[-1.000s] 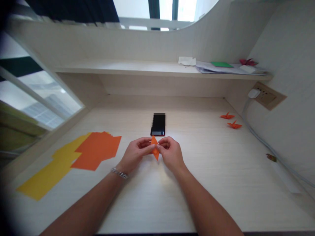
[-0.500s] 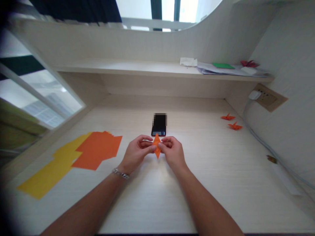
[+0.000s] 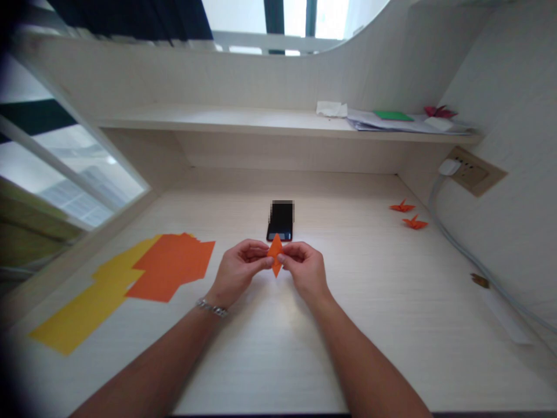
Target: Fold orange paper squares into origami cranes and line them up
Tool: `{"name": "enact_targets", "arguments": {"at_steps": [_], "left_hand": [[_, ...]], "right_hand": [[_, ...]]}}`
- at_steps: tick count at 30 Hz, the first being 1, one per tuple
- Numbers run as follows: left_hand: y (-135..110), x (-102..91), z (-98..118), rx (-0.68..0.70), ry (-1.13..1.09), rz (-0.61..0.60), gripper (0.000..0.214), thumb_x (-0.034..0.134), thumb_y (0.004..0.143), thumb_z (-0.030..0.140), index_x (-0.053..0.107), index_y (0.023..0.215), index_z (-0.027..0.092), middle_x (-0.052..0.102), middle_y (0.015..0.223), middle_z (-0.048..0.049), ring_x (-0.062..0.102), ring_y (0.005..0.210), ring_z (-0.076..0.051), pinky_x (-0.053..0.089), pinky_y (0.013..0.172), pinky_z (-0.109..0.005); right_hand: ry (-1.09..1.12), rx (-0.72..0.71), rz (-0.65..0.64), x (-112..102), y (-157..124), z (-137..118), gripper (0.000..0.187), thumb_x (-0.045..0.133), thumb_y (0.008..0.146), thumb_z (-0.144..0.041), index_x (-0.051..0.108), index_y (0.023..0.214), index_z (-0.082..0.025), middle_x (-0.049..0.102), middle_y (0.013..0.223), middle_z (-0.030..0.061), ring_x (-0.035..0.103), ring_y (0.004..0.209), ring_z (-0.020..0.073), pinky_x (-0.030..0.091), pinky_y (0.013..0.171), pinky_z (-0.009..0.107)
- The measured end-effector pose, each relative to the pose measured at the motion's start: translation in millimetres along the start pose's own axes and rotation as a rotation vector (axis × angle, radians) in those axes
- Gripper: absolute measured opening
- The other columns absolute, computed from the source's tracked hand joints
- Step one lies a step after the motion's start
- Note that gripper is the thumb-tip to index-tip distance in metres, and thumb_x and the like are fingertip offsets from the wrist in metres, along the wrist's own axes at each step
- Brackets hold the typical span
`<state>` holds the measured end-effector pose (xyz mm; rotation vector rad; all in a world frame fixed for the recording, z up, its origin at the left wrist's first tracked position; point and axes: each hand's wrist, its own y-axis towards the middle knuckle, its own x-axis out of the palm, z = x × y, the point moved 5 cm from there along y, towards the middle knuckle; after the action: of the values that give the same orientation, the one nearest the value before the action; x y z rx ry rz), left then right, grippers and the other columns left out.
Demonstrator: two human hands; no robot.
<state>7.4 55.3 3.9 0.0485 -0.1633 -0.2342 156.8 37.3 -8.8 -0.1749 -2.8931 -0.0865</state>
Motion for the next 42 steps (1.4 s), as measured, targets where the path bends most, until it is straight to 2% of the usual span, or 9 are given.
{"name": "enact_targets", "arguments": {"at_steps": [6,17,22,27,32,34,37,39,42], "left_hand": [[1,-2.8,1,0.04,0.044,0.021,0.024,0.077,0.064,0.017,0.064,0.083,0.013,0.071,0.082,-0.0054,0.067,0.075,-0.017,0.056,0.071,-0.03],[-2,3.3,7,0.101,0.013,-0.077,0.025,0.076,0.064,0.013,0.067,0.087,0.014,0.072,0.088,-0.0067,0.067,0.082,-0.018,0.055,0.08,-0.033],[-2,-0.2,8,0.108,0.129,-0.04,0.017,0.076,0.066,0.018,0.07,0.081,0.015,0.073,0.084,-0.0065,0.068,0.079,-0.019,0.056,0.077,-0.032],[-3,-3.5,16,0.221,0.278,-0.016,0.007,0.074,0.069,0.021,0.073,0.075,0.017,0.072,0.086,-0.0074,0.068,0.08,-0.019,0.055,0.076,-0.031],[-5,-3.1,18,0.286,0.374,-0.03,0.005,0.071,0.073,0.022,0.074,0.076,0.019,0.071,0.089,-0.0077,0.067,0.084,-0.019,0.054,0.08,-0.032],[-5,-2.4,18,0.289,0.394,-0.037,0.005,0.07,0.074,0.022,0.074,0.076,0.02,0.071,0.09,-0.0076,0.067,0.085,-0.02,0.054,0.081,-0.033],[-5,-2.0,17,0.283,0.403,-0.033,0.006,0.07,0.073,0.021,0.075,0.077,0.021,0.071,0.089,-0.0071,0.067,0.084,-0.02,0.054,0.08,-0.032],[-5,-1.7,17,0.271,0.403,-0.033,0.007,0.07,0.072,0.02,0.075,0.078,0.021,0.071,0.089,-0.0068,0.067,0.085,-0.02,0.054,0.08,-0.032],[-5,-0.9,15,0.222,0.372,-0.052,0.008,0.067,0.073,0.017,0.073,0.077,0.019,0.071,0.089,-0.0066,0.067,0.083,-0.019,0.054,0.078,-0.031]], "right_hand": [[-0.008,0.024,-0.064,3,2,-2,0.024,0.081,0.055,-0.024,0.066,0.073,-0.018,0.07,0.073,0.0015,0.065,0.067,0.0167,0.053,0.067,0.031],[0.036,0.046,-0.045,3,1,-3,0.019,0.079,0.057,-0.024,0.069,0.072,-0.018,0.071,0.071,0.0014,0.064,0.065,0.0168,0.053,0.066,0.032],[0.042,0.052,-0.068,4,1,-4,0.018,0.08,0.055,-0.024,0.069,0.069,-0.02,0.071,0.071,0.0009,0.065,0.066,0.0176,0.053,0.066,0.032],[0.024,0.022,-0.096,4,1,-7,0.016,0.079,0.055,-0.02,0.071,0.068,-0.019,0.072,0.074,0.0016,0.065,0.07,0.0174,0.053,0.072,0.032],[0.118,0.096,-0.11,5,-1,-3,0.01,0.072,0.065,-0.025,0.072,0.072,-0.018,0.071,0.075,0.0022,0.066,0.073,0.0186,0.055,0.074,0.036],[0.136,0.126,-0.118,6,-2,-3,0.014,0.07,0.069,-0.031,0.072,0.074,-0.018,0.071,0.076,0.0034,0.066,0.074,0.0193,0.055,0.074,0.038],[0.058,0.132,-0.1,5,-2,-2,0.018,0.074,0.064,-0.033,0.072,0.073,-0.017,0.071,0.072,0.0038,0.066,0.069,0.019,0.055,0.071,0.037],[-0.008,0.113,-0.084,4,-1,-2,0.019,0.078,0.058,-0.029,0.071,0.072,-0.017,0.071,0.071,0.0035,0.065,0.066,0.0187,0.054,0.07,0.035],[-0.052,0.085,-0.077,3,1,0,0.019,0.078,0.056,-0.024,0.069,0.07,-0.017,0.071,0.073,0.0034,0.066,0.068,0.0184,0.052,0.072,0.034]]}}
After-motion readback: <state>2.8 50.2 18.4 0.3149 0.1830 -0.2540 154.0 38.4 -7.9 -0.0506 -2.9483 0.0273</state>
